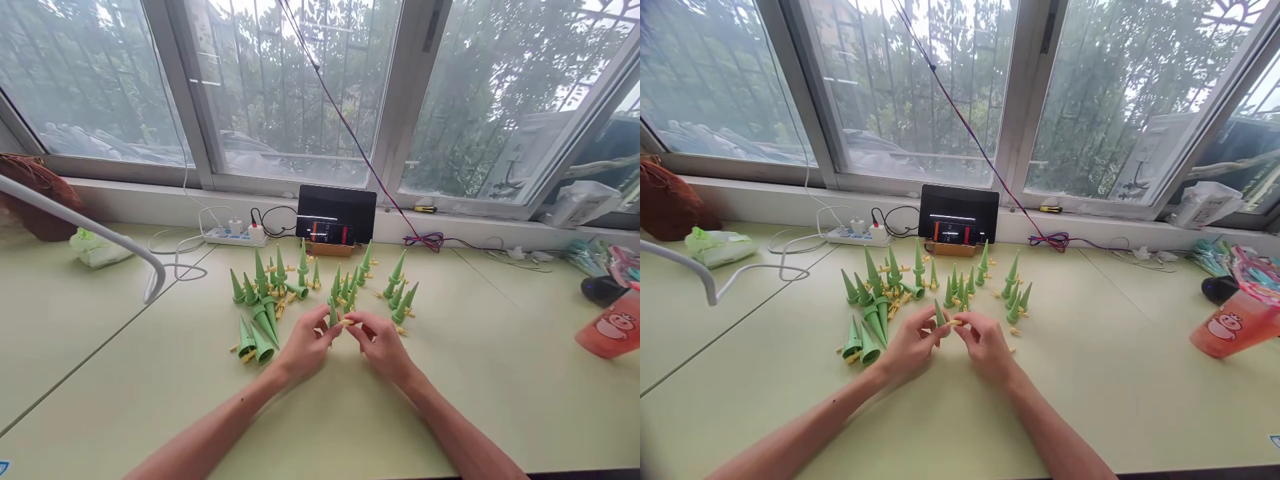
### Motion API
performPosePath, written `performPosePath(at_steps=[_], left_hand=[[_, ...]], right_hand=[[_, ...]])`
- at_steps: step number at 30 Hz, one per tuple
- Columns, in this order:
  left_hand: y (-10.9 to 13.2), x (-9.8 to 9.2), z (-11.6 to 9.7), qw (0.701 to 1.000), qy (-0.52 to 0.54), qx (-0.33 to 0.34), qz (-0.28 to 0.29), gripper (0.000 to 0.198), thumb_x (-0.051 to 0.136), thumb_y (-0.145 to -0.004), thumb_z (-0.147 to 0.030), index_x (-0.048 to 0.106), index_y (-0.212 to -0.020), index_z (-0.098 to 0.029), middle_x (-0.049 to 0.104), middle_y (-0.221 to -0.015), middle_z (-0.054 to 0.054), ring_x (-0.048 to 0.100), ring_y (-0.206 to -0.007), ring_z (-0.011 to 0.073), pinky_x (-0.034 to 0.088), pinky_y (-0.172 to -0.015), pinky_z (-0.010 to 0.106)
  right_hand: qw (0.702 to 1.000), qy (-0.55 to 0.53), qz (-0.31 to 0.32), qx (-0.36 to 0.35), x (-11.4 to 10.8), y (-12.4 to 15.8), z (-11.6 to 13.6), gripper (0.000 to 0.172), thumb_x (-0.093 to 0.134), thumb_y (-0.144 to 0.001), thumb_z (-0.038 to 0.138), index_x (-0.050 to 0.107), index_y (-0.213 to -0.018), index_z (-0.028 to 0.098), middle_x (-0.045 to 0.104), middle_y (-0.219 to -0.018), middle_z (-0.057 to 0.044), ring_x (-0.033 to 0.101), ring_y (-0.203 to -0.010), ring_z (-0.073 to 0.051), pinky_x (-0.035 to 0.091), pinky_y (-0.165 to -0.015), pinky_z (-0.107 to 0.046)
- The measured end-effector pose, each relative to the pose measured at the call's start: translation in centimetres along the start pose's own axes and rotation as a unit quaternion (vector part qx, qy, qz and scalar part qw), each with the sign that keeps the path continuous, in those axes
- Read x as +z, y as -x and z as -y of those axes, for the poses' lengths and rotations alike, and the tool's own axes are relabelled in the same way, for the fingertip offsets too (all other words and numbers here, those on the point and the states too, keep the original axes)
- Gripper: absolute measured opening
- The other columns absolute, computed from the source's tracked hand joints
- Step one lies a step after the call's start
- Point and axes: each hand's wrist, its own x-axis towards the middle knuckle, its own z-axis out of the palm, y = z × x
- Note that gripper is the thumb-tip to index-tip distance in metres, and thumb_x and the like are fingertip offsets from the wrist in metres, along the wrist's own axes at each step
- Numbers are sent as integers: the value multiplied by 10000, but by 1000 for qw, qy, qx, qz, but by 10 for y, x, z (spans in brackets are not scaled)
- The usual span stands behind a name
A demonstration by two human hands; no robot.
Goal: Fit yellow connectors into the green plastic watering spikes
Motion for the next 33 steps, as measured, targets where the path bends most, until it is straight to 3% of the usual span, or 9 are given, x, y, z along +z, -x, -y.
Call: performPosePath(at_steps=[19,33], left_hand=[[1,2,1,998,-49,25,13,168,555,-938,-317,625,-879,-176,556,-918,29,496,-680,112,476,-557,221],[2,2,-1,997,-62,52,19,141,553,-931,-299,600,-858,-189,584,-954,42,516,-716,126,493,-573,229]], right_hand=[[999,1,34,-19,0,1,-4,308,483,-999,395,661,-871,178,612,-735,-27,496,-569,-139,411,-556,-262],[999,23,46,-12,1,1,-6,350,417,-1016,364,498,-721,196,449,-620,27,369,-562,-129,303,-543,-263]])
